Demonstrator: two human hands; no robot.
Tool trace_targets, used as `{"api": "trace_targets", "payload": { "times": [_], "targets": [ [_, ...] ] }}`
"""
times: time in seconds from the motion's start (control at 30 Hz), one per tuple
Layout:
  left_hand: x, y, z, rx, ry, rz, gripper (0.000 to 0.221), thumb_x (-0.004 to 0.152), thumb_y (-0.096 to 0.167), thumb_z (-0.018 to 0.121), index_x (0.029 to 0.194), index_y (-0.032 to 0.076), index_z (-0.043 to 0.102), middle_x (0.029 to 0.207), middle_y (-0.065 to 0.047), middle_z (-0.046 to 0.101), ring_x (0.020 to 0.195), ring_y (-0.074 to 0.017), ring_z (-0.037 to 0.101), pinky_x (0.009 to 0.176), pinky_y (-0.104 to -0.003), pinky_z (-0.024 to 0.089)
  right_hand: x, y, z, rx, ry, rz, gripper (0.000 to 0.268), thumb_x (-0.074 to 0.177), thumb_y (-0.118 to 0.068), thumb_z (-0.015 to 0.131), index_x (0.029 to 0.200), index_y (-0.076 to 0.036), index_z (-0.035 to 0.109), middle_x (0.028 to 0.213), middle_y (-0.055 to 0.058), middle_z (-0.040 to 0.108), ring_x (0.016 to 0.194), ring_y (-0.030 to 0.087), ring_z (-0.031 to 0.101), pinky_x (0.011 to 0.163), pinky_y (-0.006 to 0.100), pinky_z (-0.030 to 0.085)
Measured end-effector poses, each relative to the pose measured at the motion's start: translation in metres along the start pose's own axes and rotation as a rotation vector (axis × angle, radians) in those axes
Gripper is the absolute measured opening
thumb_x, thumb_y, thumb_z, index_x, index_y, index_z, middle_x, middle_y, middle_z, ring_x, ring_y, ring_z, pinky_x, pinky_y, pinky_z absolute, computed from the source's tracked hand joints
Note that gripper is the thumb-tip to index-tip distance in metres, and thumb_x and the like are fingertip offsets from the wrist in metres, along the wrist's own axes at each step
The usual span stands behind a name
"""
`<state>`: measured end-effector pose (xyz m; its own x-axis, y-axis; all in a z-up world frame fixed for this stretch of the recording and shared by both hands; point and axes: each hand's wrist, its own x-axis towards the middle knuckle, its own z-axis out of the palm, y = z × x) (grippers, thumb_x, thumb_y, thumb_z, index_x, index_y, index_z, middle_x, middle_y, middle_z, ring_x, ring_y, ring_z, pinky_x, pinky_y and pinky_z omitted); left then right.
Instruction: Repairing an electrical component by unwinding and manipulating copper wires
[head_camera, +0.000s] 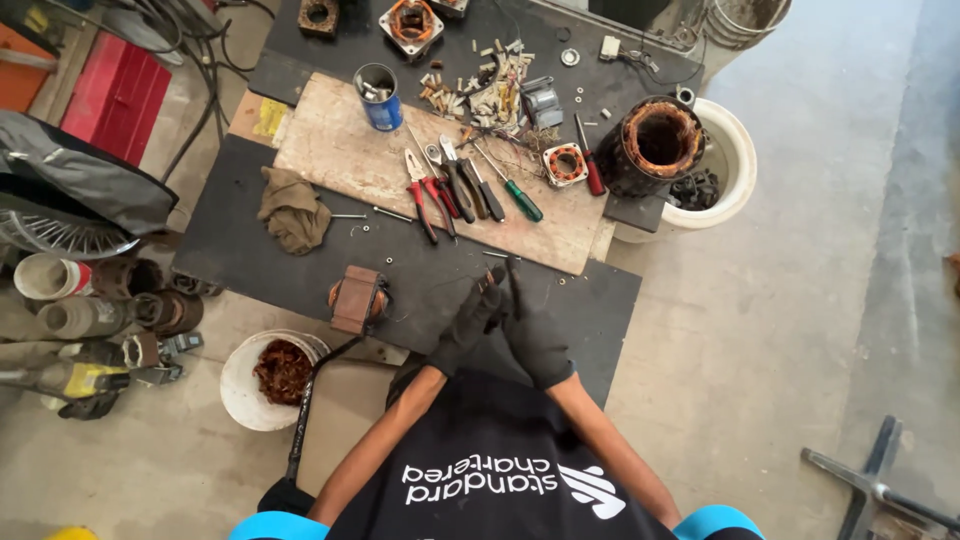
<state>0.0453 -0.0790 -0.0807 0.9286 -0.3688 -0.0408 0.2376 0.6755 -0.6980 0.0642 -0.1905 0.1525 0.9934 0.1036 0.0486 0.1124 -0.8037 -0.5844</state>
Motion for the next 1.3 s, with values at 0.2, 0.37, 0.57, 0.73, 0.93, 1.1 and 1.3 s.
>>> {"api": "trace_targets", "payload": {
  "times": [0.2, 0.37, 0.57, 0.73, 0.93, 1.1, 1.3],
  "targets": [
    [-0.027, -0.115, 0.130, 1.763, 0.287, 0.105, 0.064, 0.100, 0.025, 0.062, 0.156, 0.011, 0.037, 0.138, -0.010, 0.061, 0.120, -0.0216, 0.057, 0.104, -0.035, 0.042, -0.011, -0.003, 0.008, -0.055, -0.131, -0.175, 0.045, 0.091, -0.037, 0.070, 0.134, -0.024, 0.067, 0.087, 0.021, 0.073, 0.079, 0.040, 0.073, 0.074, 0.048, 0.057],
    [-0.023, -0.084, 0.088, 1.493, 0.795, 0.362, 0.037, 0.088, 0.024, 0.077, 0.124, 0.014, 0.072, 0.105, -0.013, 0.074, 0.089, -0.0261, 0.075, 0.076, -0.036, 0.061, -0.033, -0.006, 0.013, -0.112, -0.292, -0.378, 0.048, 0.079, -0.036, 0.080, 0.126, -0.025, 0.072, 0.095, 0.010, 0.076, 0.083, 0.032, 0.074, 0.088, 0.042, 0.057],
    [-0.037, -0.101, 0.154, 0.921, 0.522, 0.431, 0.032, 0.101, 0.025, 0.062, 0.119, 0.000, 0.069, 0.081, -0.016, 0.067, 0.062, -0.0353, 0.072, 0.055, -0.041, 0.061, -0.041, 0.014, -0.052, 0.241, -0.624, -0.084, 0.048, 0.087, -0.041, 0.080, 0.131, -0.026, 0.067, 0.121, 0.002, 0.074, 0.122, 0.021, 0.068, 0.102, 0.042, 0.054],
    [-0.032, -0.126, 0.199, 1.048, 0.542, 0.342, 0.037, 0.104, 0.043, 0.057, 0.107, 0.010, 0.073, 0.071, 0.003, 0.049, 0.054, -0.0135, 0.052, 0.050, -0.028, 0.044, -0.034, 0.053, -0.065, 0.200, -0.611, -0.107, 0.019, 0.087, -0.028, 0.077, 0.105, -0.021, 0.078, 0.094, 0.005, 0.081, 0.095, 0.027, 0.076, 0.082, 0.043, 0.061],
    [-0.034, -0.099, 0.197, 1.135, 0.526, 0.353, 0.037, 0.105, 0.043, 0.055, 0.107, 0.011, 0.073, 0.068, 0.002, 0.050, 0.053, -0.0139, 0.053, 0.048, -0.029, 0.046, -0.020, 0.102, -0.105, 0.142, -0.134, -0.373, 0.017, 0.086, -0.017, 0.078, 0.103, -0.021, 0.079, 0.129, 0.008, 0.069, 0.121, 0.036, 0.061, 0.096, 0.046, 0.052],
    [-0.031, -0.061, 0.170, 1.144, 0.509, 0.434, 0.037, 0.104, 0.033, 0.058, 0.120, 0.002, 0.071, 0.076, -0.010, 0.066, 0.061, -0.0257, 0.070, 0.050, -0.035, 0.059, -0.024, 0.089, -0.141, 0.295, -0.156, 0.257, 0.016, 0.096, -0.028, 0.074, 0.110, -0.022, 0.079, 0.087, 0.004, 0.079, 0.092, 0.022, 0.074, 0.084, 0.038, 0.057],
    [-0.082, -0.119, 0.257, 2.064, 0.520, 0.344, 0.051, 0.104, 0.045, 0.054, 0.137, 0.006, 0.060, 0.102, -0.016, 0.072, 0.093, -0.0365, 0.074, 0.073, -0.040, 0.064, -0.023, 0.048, -0.179, 0.842, -0.168, 0.435, 0.045, 0.098, -0.012, 0.062, 0.143, -0.011, 0.057, 0.062, -0.006, 0.043, 0.051, 0.002, 0.036, 0.044, 0.016, 0.028]
  ]
}}
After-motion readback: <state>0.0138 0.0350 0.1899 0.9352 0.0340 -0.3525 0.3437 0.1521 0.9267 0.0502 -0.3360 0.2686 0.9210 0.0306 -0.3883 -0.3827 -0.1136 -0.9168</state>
